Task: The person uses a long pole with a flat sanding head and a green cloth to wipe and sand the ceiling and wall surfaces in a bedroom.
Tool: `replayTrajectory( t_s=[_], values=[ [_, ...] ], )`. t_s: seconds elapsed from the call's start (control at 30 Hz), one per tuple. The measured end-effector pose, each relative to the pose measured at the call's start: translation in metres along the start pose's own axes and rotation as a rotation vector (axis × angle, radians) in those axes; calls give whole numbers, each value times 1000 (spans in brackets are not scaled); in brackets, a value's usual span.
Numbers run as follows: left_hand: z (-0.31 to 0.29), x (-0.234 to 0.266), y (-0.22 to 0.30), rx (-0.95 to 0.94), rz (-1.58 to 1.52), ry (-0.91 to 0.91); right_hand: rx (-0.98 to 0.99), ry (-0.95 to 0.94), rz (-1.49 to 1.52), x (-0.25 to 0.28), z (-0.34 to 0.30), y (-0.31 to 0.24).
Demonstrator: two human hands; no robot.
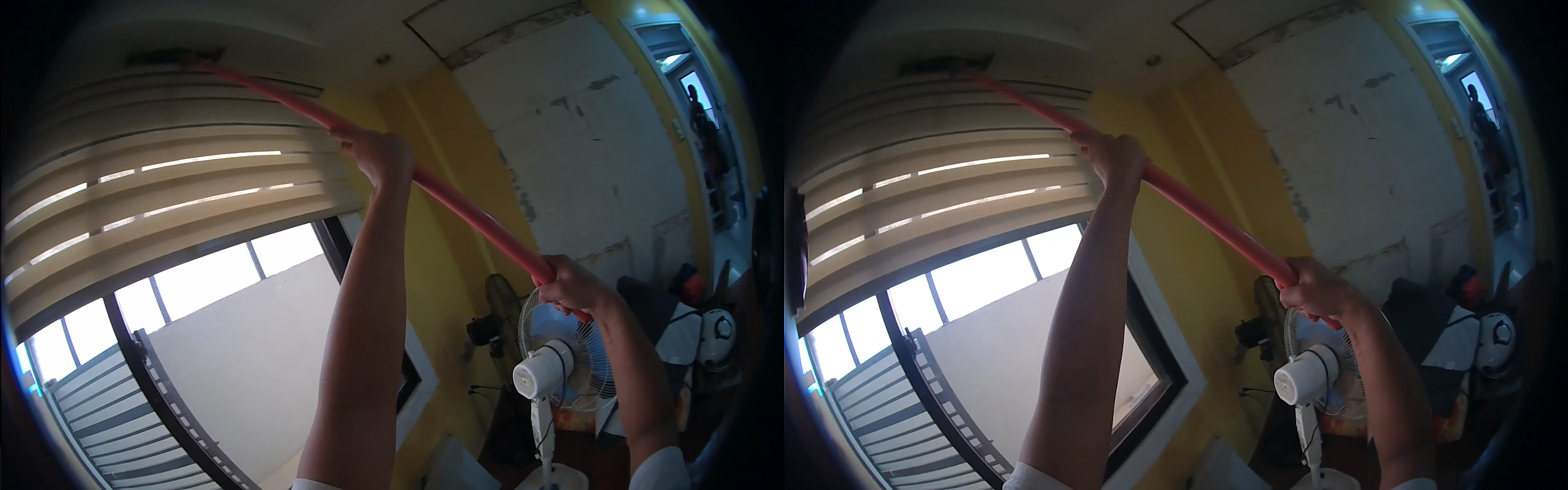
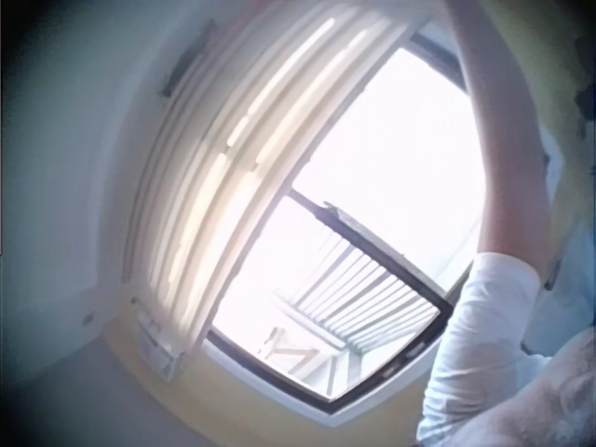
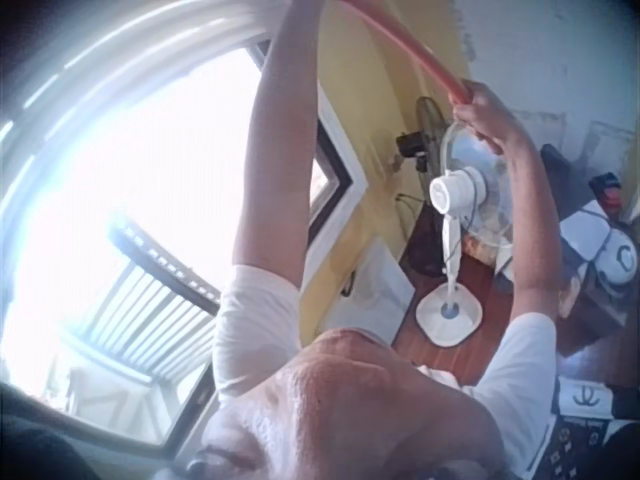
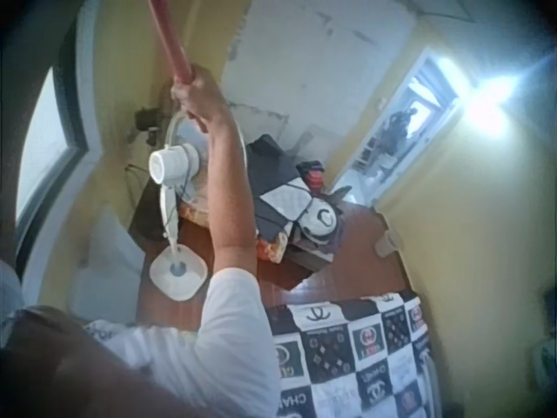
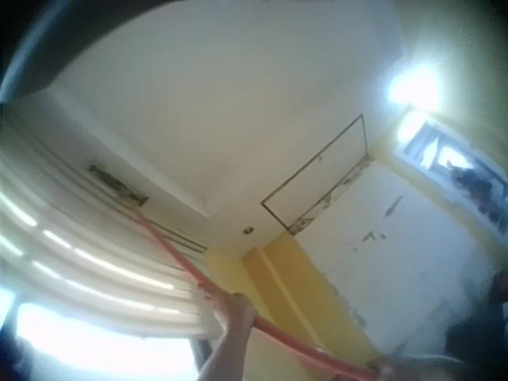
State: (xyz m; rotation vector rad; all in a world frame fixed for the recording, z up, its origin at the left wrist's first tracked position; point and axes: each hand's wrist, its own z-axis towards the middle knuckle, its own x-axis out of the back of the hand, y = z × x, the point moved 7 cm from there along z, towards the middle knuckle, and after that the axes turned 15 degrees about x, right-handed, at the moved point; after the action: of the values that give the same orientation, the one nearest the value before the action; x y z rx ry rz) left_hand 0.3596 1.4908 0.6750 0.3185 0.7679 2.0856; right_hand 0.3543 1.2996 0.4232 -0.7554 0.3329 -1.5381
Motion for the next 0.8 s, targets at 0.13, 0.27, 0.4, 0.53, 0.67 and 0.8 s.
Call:
replayTrajectory(
  t_s=[0.13, 0.27, 0.4, 0.53, 0.67, 0.8],
  values=[
    [1, -24, -7, 19, 66, 6, -8, 34, -4, 12, 1, 9],
    [3, -52, -11, 30, 69, -65, -28, 59, -14, 26, -3, 16],
    [20, -94, -26, -8, 76, -69, -95, 131, -42, 32, -11, 17],
    [80, -127, -82, 46, 42, -199, -174, 91, 134, -7, 3, 25],
    [39, -181, -72, 121, -185, -445, -245, 204, 107, 13, -3, 28],
    [30, -213, -73, 177, -413, -598, -217, 280, -89, 51, -14, 37]
  ],
)
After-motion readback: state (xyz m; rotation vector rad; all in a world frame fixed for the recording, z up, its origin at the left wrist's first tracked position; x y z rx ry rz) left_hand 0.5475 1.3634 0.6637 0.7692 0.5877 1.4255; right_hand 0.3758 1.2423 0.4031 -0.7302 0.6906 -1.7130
